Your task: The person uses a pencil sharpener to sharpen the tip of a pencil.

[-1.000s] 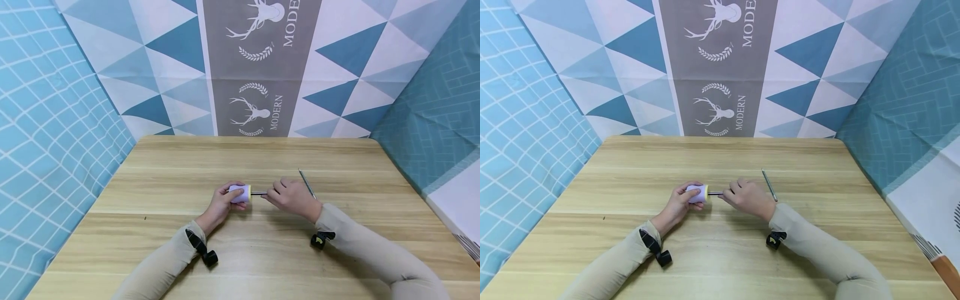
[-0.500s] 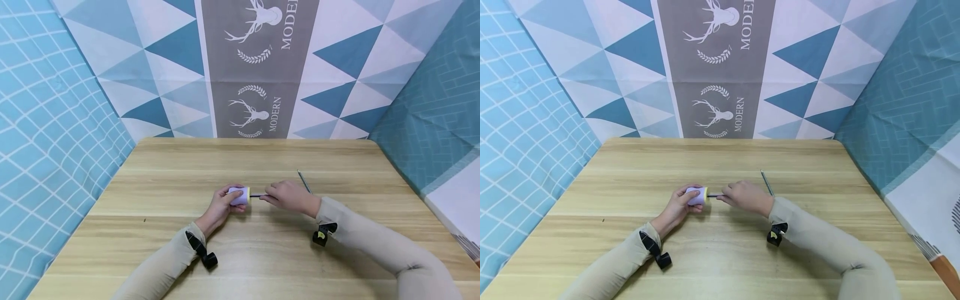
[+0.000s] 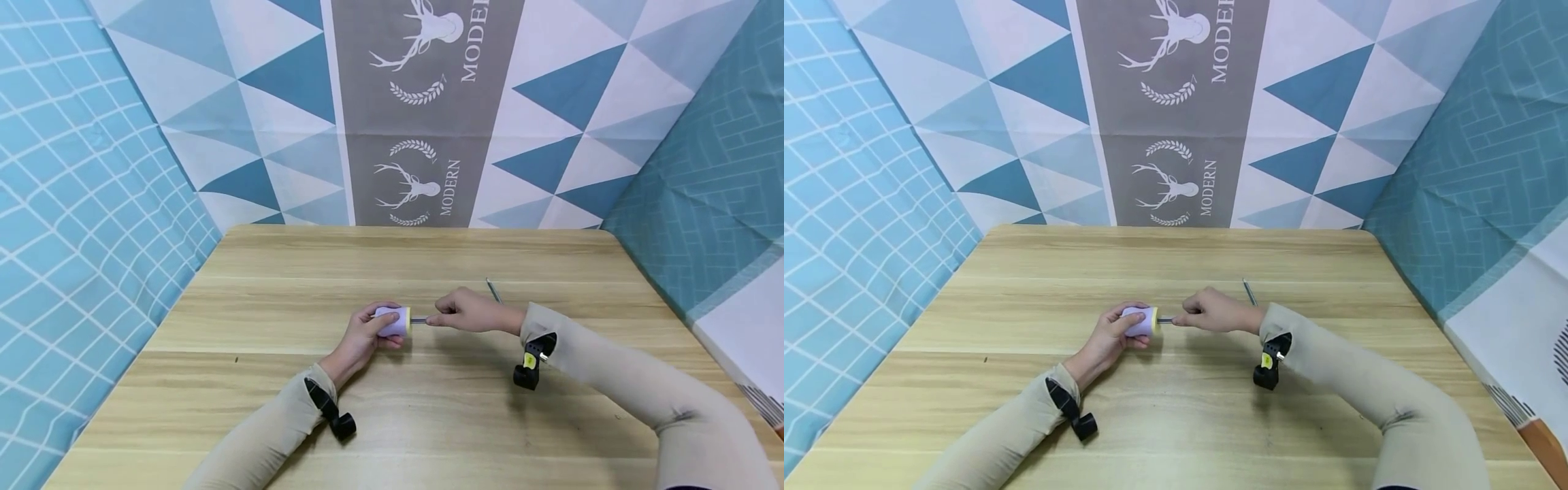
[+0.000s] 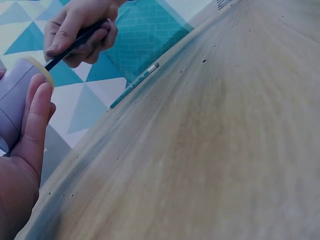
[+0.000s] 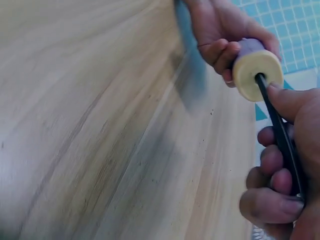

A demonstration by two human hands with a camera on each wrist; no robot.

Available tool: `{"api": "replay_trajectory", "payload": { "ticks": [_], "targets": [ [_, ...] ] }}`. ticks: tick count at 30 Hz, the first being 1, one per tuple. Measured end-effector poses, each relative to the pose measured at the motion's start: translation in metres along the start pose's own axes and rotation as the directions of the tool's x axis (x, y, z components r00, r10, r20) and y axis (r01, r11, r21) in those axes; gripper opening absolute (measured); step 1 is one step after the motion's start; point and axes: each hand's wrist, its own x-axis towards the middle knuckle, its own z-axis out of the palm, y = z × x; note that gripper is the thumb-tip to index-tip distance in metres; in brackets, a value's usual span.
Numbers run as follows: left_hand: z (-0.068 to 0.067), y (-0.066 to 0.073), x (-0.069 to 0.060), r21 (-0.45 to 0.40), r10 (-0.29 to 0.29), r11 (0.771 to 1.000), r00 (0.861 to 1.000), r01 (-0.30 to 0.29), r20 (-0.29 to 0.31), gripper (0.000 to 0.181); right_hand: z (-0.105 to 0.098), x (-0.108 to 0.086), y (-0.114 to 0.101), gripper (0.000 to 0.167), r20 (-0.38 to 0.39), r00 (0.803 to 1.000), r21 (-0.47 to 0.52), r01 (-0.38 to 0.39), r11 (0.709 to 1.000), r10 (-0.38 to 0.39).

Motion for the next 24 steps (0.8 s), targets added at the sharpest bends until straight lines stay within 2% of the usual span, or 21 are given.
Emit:
{"api": "replay_trajectory", "payload": {
  "ticks": [1, 3, 5, 8, 10, 14, 16, 17, 18, 20, 22, 24],
  "targets": [
    [0.0, 0.0, 0.0, 0.0, 0.004, 1.0, 1.0, -0.004, 0.003, 0.027, -0.001, 0.0, -0.001, 0.044, 0.026, 0.998, 0.055, -0.058, 0.997, 0.057],
    [0.001, 0.0, 0.0, 0.004, 0.011, 1.0, 1.0, -0.011, 0.011, 0.029, -0.003, 0.0, -0.001, 0.044, 0.086, 0.984, 0.157, -0.171, 0.973, 0.159],
    [0.001, 0.0, 0.0, 0.006, 0.019, 1.0, 1.0, -0.019, 0.018, 0.032, -0.004, 0.0, -0.001, 0.044, 0.154, 0.955, 0.247, -0.285, 0.926, 0.253],
    [0.001, 0.0, 0.0, 0.006, 0.034, 0.999, 0.999, -0.034, 0.033, 0.034, -0.005, 0.001, 0.001, 0.042, 0.239, 0.907, 0.328, -0.412, 0.85, 0.347],
    [0.0, 0.0, 0.0, 0.011, 0.044, 0.999, 0.998, -0.044, 0.042, 0.034, -0.005, 0.002, 0.003, 0.041, 0.294, 0.873, 0.378, -0.481, 0.791, 0.39],
    [-0.001, 0.0, 0.001, 0.035, 0.052, 0.998, 0.997, -0.054, 0.064, 0.033, -0.006, 0.002, 0.007, 0.039, 0.406, 0.812, 0.471, -0.58, 0.665, 0.42],
    [-0.002, -0.001, 0.001, 0.043, 0.053, 0.998, 0.996, -0.056, 0.071, 0.032, -0.006, 0.002, 0.008, 0.038, 0.443, 0.792, 0.499, -0.607, 0.618, 0.42],
    [-0.002, -0.001, 0.001, 0.044, 0.053, 0.997, 0.996, -0.057, 0.072, 0.032, -0.006, 0.002, 0.009, 0.038, 0.455, 0.785, 0.503, -0.616, 0.606, 0.42],
    [-0.002, -0.001, 0.001, 0.043, 0.053, 0.997, 0.996, -0.056, 0.072, 0.032, -0.006, 0.002, 0.009, 0.038, 0.453, 0.783, 0.5, -0.619, 0.606, 0.426],
    [-0.002, -0.001, 0.001, 0.041, 0.054, 0.998, 0.996, -0.056, 0.07, 0.032, -0.006, 0.002, 0.01, 0.038, 0.417, 0.804, 0.465, -0.589, 0.661, 0.423],
    [-0.002, -0.001, 0.001, 0.044, 0.052, 0.998, 0.996, -0.055, 0.067, 0.031, -0.005, 0.0, 0.007, 0.04, 0.332, 0.847, 0.385, -0.523, 0.76, 0.415],
    [-0.002, -0.001, 0.001, 0.049, 0.045, 0.998, 0.997, -0.048, 0.065, 0.031, -0.004, -0.003, 0.003, 0.042, 0.196, 0.907, 0.233, -0.411, 0.881, 0.372]
  ]
}}
